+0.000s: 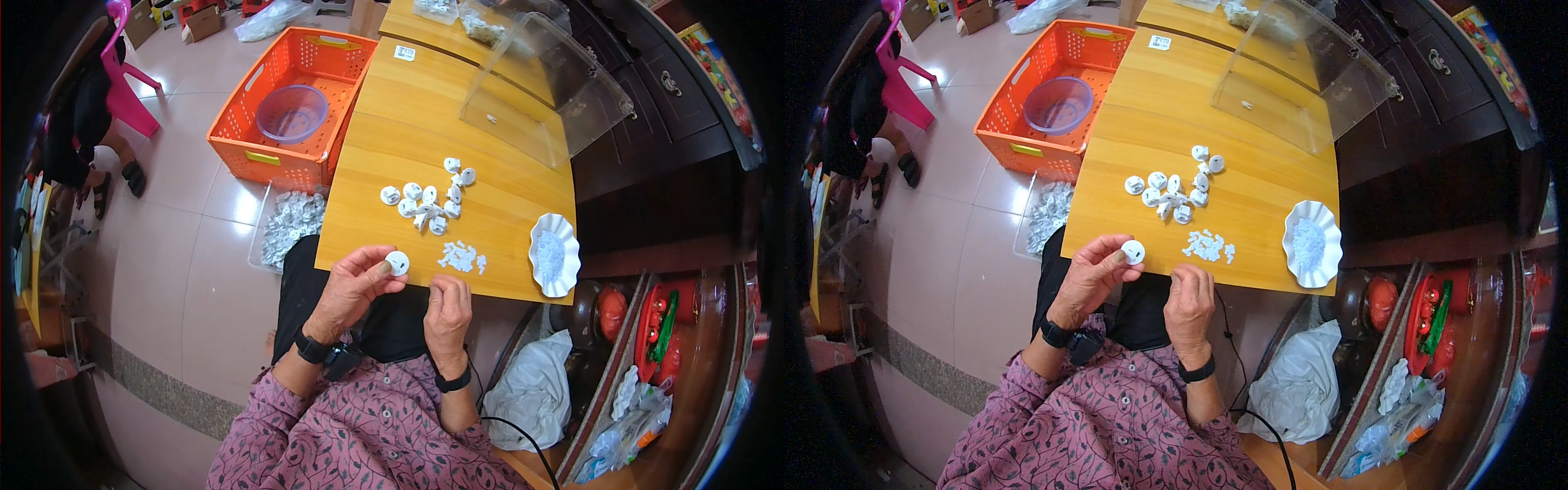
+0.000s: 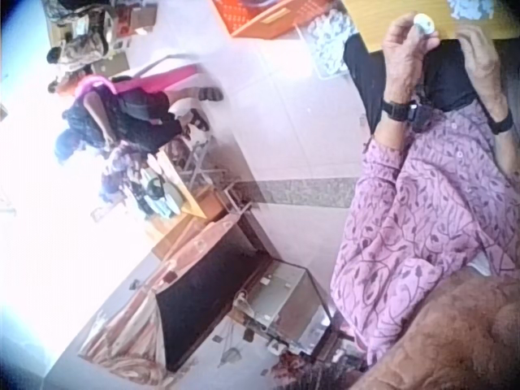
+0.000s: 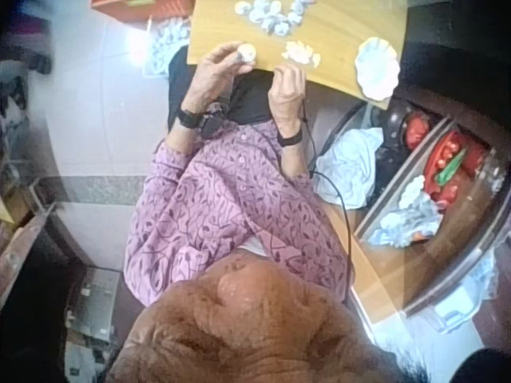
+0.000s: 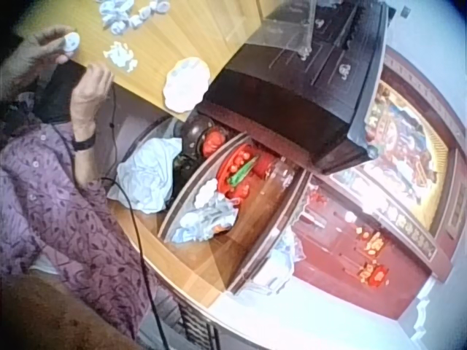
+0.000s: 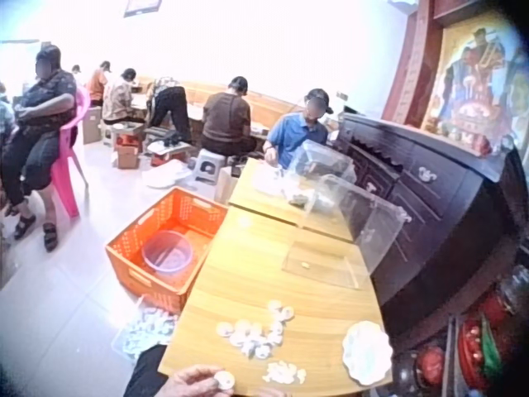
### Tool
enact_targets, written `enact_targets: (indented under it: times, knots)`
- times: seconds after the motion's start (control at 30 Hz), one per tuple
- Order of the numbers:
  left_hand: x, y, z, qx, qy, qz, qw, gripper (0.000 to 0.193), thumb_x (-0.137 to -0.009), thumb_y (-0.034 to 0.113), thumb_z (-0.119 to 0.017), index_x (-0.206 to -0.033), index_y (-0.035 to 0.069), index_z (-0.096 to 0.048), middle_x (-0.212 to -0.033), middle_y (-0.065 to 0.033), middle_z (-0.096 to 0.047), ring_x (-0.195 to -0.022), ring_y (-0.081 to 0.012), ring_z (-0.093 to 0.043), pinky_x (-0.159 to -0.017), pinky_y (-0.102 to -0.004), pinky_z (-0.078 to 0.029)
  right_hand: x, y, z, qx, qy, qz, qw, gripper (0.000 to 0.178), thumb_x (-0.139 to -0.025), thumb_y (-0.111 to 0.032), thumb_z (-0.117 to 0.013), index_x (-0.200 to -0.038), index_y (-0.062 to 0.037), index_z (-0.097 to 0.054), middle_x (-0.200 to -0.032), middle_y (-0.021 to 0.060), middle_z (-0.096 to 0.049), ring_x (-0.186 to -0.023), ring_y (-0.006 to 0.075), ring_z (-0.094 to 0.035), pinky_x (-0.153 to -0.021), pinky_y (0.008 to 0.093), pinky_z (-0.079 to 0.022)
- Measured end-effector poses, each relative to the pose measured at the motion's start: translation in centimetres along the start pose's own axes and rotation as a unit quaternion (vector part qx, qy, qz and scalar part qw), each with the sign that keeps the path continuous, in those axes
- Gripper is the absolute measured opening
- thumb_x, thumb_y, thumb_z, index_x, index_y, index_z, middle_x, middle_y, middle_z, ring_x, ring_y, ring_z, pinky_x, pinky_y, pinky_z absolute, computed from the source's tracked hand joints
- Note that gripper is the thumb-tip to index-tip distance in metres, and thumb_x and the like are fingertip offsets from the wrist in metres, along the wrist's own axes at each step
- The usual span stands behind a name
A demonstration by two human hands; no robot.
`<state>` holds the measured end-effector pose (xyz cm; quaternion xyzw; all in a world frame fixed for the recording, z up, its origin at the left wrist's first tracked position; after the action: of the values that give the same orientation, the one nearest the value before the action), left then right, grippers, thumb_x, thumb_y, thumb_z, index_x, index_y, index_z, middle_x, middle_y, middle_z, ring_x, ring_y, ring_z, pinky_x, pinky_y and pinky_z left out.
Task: The person assembles plastic components by hand, picking up a white base and a small white clip, fitting the clip into the base, and pressing them together. Once joined, the person places the assembled unit onto a pile on the table and repeats the process.
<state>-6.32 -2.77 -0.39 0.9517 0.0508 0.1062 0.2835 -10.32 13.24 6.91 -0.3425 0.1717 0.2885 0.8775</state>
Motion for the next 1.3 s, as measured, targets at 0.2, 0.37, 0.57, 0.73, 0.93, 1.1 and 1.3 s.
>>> enact_targets:
  times: [0.2, 0.37, 0.57, 0.73, 0.93, 1.1, 1.3]
  knots:
    - [0.3, -0.5, -0.3, 0.020, -0.015, 0.010, 1.000, 0.030, -0.099, 0.008, -0.064, -0.128, 0.001, -0.061, -0.115, -0.0148, -0.069, -0.103, -0.0274, -0.072, -0.089, -0.0356, -0.062, 1.0, 1.9, -0.8, -0.212, -0.024, -0.201, 0.956, 0.007, -0.101, -0.005, -0.059, -0.104, 0.0001, -0.064, -0.092, 0.0067, -0.067, -0.078, 0.0114, -0.066, -0.063, 0.0246, -0.054]
    - [0.5, -0.5, -0.8, 0.014, -0.027, 0.007, 0.999, 0.027, -0.100, 0.006, -0.063, -0.127, 0.001, -0.061, -0.118, -0.0144, -0.068, -0.105, -0.0254, -0.071, -0.092, -0.0367, -0.061, 0.2, 0.5, -0.4, -0.243, -0.045, -0.188, 0.951, 0.011, -0.101, -0.004, -0.060, -0.110, 0.0002, -0.064, -0.093, 0.0047, -0.066, -0.079, 0.0104, -0.065, -0.066, 0.0237, -0.054]
    - [0.7, -0.5, -1.0, -0.016, -0.024, 0.002, 1.000, 0.029, -0.098, 0.003, -0.065, -0.126, 0.000, -0.061, -0.117, -0.0138, -0.069, -0.105, -0.0236, -0.070, -0.091, -0.0351, -0.061, 0.8, 0.5, -0.6, -0.313, -0.030, -0.241, 0.918, 0.011, -0.099, -0.002, -0.063, -0.109, 0.0005, -0.066, -0.094, 0.0035, -0.065, -0.079, 0.0098, -0.065, -0.067, 0.0230, -0.053]
    - [0.7, -0.7, -1.2, -0.056, -0.042, 0.001, 0.998, 0.032, -0.096, 0.004, -0.068, -0.127, -0.001, -0.063, -0.116, -0.0125, -0.069, -0.100, -0.0183, -0.070, -0.084, -0.0287, -0.060, 1.2, 1.0, -0.7, -0.348, -0.034, -0.276, 0.895, 0.011, -0.097, -0.001, -0.065, -0.108, 0.0016, -0.066, -0.093, 0.0034, -0.065, -0.079, 0.0088, -0.064, -0.068, 0.0226, -0.052]
    - [0.8, -1.0, -1.4, -0.098, -0.048, 0.013, 0.994, 0.038, -0.095, 0.003, -0.068, -0.133, 0.000, -0.062, -0.122, -0.0126, -0.068, -0.102, -0.0194, -0.069, -0.084, -0.0285, -0.059, 1.0, 0.7, -0.6, -0.299, -0.053, -0.208, 0.930, 0.016, -0.098, -0.003, -0.065, -0.114, 0.0025, -0.065, -0.098, 0.0056, -0.068, -0.084, 0.0093, -0.066, -0.067, 0.0218, -0.053]
    - [0.9, -0.7, -0.4, -0.126, -0.010, 0.008, 0.992, 0.037, -0.095, 0.004, -0.069, -0.132, -0.001, -0.062, -0.116, -0.0123, -0.070, -0.097, -0.0183, -0.070, -0.081, -0.0279, -0.059, 0.9, 1.9, -1.3, -0.309, -0.028, -0.286, 0.907, 0.014, -0.099, -0.005, -0.063, -0.111, 0.0020, -0.067, -0.093, 0.0056, -0.069, -0.078, 0.0113, -0.067, -0.067, 0.0249, -0.054]
    - [1.1, 0.0, -0.1, -0.148, 0.023, 0.003, 0.989, 0.036, -0.095, 0.006, -0.070, -0.130, -0.001, -0.063, -0.108, -0.0110, -0.071, -0.090, -0.0162, -0.070, -0.076, -0.0262, -0.059, 0.3, 3.4, -2.1, -0.219, -0.040, -0.263, 0.939, 0.013, -0.098, -0.005, -0.063, -0.108, 0.0022, -0.068, -0.091, 0.0093, -0.072, -0.078, 0.0144, -0.070, -0.065, 0.0285, -0.056]
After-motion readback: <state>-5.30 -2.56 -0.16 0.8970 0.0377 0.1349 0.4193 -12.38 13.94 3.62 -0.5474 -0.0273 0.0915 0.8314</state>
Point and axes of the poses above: each hand's wrist, its own x-axis away from the middle knuckle, its own z-axis out of the back of the hand, y = z × x, the point moved 8 cm from there along -x, towards the middle knuckle
